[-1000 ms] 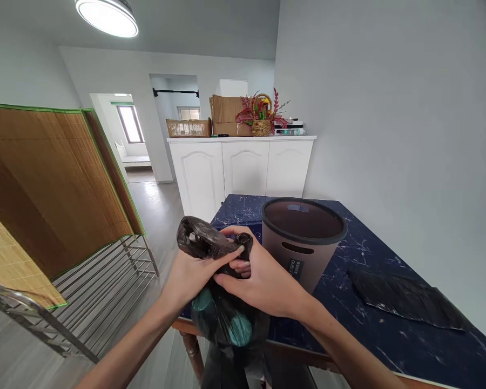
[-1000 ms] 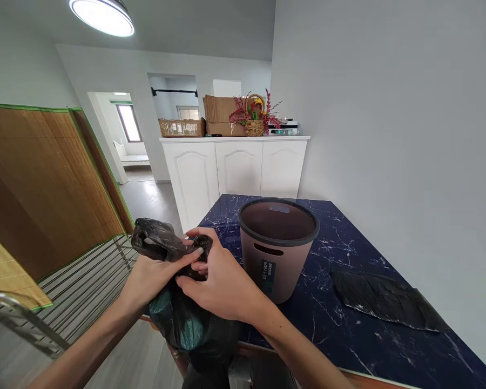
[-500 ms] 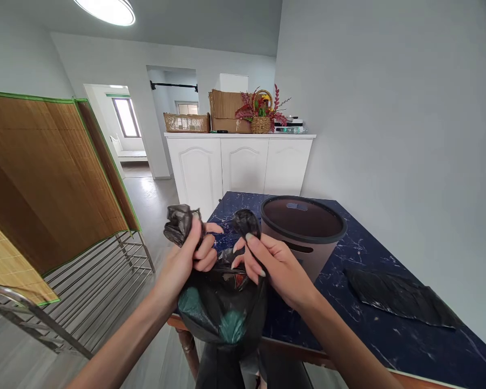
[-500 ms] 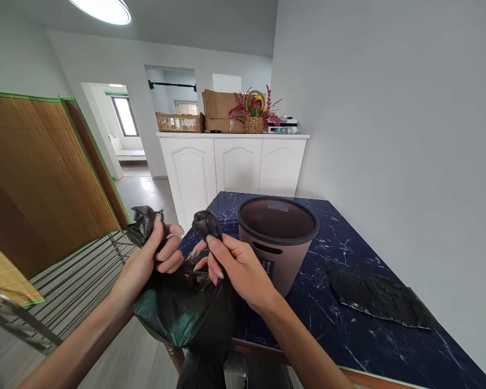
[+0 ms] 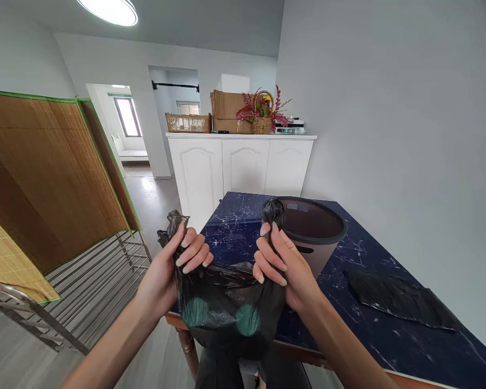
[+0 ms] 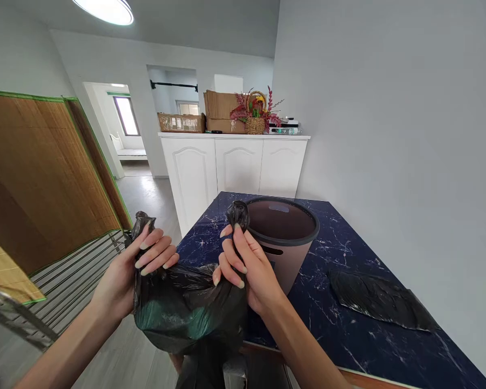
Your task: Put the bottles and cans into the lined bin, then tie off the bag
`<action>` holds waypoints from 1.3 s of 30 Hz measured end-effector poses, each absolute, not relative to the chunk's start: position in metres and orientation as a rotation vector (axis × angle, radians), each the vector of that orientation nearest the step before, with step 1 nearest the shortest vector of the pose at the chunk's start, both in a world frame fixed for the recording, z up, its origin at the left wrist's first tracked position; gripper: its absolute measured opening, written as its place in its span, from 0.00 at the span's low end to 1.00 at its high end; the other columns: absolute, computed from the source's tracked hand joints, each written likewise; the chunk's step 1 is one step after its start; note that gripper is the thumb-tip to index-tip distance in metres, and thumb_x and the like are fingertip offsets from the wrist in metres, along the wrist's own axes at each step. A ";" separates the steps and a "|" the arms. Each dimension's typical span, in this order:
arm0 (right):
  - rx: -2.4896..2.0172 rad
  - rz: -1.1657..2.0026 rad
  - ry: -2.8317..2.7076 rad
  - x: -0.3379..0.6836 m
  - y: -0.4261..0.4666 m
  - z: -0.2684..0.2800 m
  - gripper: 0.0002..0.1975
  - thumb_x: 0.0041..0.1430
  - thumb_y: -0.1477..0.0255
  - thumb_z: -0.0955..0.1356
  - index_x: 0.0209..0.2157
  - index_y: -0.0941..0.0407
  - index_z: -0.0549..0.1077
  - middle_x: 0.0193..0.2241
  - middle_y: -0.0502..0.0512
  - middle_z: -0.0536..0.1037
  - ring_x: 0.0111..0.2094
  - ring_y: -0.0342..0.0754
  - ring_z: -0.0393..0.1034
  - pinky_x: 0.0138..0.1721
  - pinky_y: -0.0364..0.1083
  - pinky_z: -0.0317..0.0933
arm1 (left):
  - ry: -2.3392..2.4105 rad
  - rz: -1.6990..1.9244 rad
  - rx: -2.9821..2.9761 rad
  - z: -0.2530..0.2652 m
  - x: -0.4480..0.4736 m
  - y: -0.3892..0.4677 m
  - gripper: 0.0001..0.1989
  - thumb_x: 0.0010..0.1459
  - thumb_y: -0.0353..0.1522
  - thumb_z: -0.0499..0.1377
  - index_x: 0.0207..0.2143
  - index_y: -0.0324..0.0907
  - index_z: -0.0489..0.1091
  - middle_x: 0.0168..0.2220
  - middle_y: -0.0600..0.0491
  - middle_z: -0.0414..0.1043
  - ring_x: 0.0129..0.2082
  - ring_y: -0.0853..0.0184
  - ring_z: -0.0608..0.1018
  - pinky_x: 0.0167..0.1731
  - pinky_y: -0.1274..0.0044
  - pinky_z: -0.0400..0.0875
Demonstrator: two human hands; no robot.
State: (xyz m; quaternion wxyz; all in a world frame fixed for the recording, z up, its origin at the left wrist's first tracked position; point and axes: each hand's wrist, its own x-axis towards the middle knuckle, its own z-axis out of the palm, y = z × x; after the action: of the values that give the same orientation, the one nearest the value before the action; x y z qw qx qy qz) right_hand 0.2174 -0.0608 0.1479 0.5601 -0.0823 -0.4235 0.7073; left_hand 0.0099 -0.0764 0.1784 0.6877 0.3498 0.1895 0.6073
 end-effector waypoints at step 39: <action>-0.662 1.184 -1.894 0.184 -0.091 0.169 0.16 0.54 0.67 0.78 0.45 0.51 0.80 0.43 0.52 0.83 0.46 0.54 0.78 0.47 0.51 0.73 | 0.972 0.630 2.672 0.232 0.014 -0.096 0.15 0.69 0.26 0.54 0.54 0.47 0.74 0.74 0.51 0.53 0.76 0.52 0.52 0.74 0.59 0.58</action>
State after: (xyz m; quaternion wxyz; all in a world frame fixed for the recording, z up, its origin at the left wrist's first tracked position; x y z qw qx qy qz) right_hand 0.1838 -0.0909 0.1687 0.3950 -0.2612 -0.7469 0.4669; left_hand 0.0142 -0.0963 0.2322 0.1145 0.9114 0.3317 0.2150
